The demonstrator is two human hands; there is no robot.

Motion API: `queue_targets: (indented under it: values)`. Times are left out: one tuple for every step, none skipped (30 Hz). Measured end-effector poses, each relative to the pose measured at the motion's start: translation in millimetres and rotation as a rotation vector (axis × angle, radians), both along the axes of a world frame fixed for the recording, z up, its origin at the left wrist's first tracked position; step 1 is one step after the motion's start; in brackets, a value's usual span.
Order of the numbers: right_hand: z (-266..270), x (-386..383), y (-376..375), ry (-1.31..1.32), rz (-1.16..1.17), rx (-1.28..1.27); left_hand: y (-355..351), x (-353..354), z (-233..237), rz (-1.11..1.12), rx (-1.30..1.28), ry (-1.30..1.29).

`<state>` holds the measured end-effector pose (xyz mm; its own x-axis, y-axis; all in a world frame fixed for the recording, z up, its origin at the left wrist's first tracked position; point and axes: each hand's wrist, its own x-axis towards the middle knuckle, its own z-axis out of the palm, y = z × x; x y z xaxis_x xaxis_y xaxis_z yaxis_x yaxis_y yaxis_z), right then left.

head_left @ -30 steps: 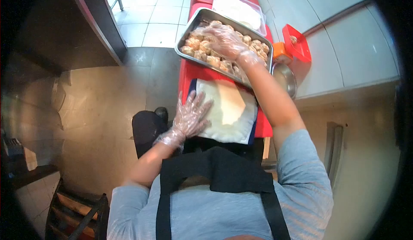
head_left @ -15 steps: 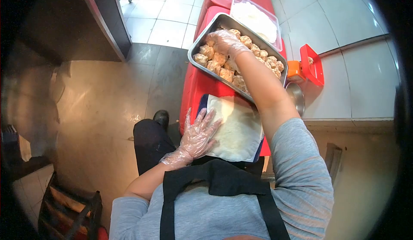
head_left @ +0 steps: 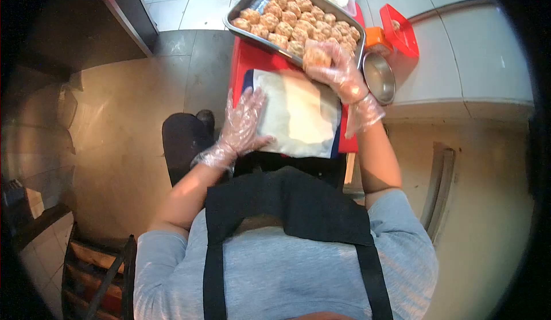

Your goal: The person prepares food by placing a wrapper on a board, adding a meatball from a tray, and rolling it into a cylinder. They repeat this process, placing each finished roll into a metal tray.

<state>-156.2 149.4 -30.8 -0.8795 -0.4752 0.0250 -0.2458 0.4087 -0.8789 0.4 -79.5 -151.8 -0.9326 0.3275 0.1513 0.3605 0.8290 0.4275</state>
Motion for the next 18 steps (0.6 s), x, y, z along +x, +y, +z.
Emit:
queue_targets:
  values:
    - [-8,22,10,0.046,0.006,0.031,0,-1,0,-0.004,-0.035,-0.008]
    - [-13,44,17,-0.2,0.0,-0.107,0,-1,-2,0.003,-0.033,-0.019]
    - [-16,66,18,-0.266,-0.022,-0.15,0,-1,-4,0.01,-0.034,-0.03]
    - [-20,82,22,-0.16,-0.029,-0.016,0,-1,-5,0.01,-0.03,-0.011]
    - [-25,94,26,-0.053,-0.037,0.116,0,-1,-5,0.012,-0.062,-0.005]
    - [-36,103,28,-0.068,-0.058,0.101,0,-2,-7,0.015,-0.069,-0.006]
    - [-43,113,27,-0.085,-0.078,0.088,1,-1,-5,0.018,-0.074,-0.007]
    - [-47,120,26,0.08,-0.064,0.107,2,-1,-3,0.018,-0.107,-0.027]
    - [-54,124,26,0.05,-0.063,0.117,2,0,3,0.021,-0.14,-0.046]
    - [-61,125,26,0.02,-0.061,0.128,3,1,11,0.025,-0.173,-0.066]
    - [-67,124,26,-0.009,-0.058,0.137,3,2,20,0.021,-0.231,-0.098]
    - [-65,124,23,0.17,-0.042,0.281,6,1,31,0.016,-0.29,-0.128]
    - [-63,124,22,0.19,-0.022,0.322,9,1,43,0.011,-0.347,-0.157]
    - [-62,124,23,0.206,-0.003,0.364,13,5,55,-0.014,-0.344,-0.05]
    - [-60,124,24,0.222,0.015,0.405,20,2,51,-0.057,-0.209,-0.047]
    - [-56,125,25,0.261,0.003,0.332,28,-5,43,-0.099,-0.074,-0.044]
    - [-53,128,26,0.297,-0.008,0.261,36,-10,34,-0.142,0.062,-0.043]
    - [-51,130,28,0.334,-0.019,0.191,47,-9,37,-0.152,0.206,0.009]
